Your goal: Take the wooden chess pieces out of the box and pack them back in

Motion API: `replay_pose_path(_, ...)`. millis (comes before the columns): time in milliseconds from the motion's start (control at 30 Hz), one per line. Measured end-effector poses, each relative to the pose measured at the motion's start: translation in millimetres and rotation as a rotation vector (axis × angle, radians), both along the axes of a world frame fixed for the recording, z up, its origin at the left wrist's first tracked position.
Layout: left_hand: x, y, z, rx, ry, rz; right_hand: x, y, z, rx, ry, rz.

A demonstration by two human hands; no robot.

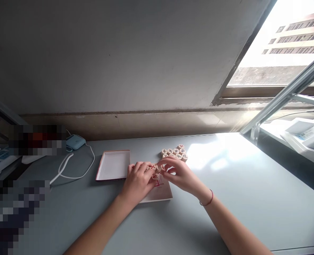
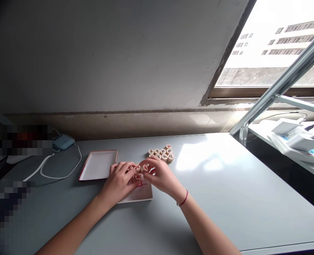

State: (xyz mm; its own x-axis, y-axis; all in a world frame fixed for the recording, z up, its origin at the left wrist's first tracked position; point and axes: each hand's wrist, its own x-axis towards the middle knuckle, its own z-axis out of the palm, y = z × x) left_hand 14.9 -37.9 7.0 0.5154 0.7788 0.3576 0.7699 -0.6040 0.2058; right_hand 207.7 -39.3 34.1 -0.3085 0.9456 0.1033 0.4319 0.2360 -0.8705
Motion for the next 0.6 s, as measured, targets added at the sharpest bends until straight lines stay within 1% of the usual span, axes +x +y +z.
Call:
replay_pose_path(67,-7,3,0.6,-0.009,0.007,0.013,-4,-4,-1.3,0.096,-0.16,0.032)
replay_pose_path(167,-17,8,-0.4,-0.033,0.019,-0.003,-14,-9,-3.8,0.244,-0.381,-0.004)
replay_pose_path(300,-23,11,-3.8,-0.055,0.042,-0.021,-21,-11,-8.3,0.416,-0.521,0.03)
replay_pose_path(367,-22,11,-5.4,-0.058,0.041,-0.015,-21,-10,-10.5,0.481,-0.578,0.018)
replay_pose_path(433,-22,10,-6.6,-0.07,0.039,-0.002,-20,-9,-12.7,0.515,-0.633,0.007)
replay_pose_path(600,-20,10,-6.7,-0.148,0.042,-0.007,-19,-8,-20.7,0.523,-0.705,0.038)
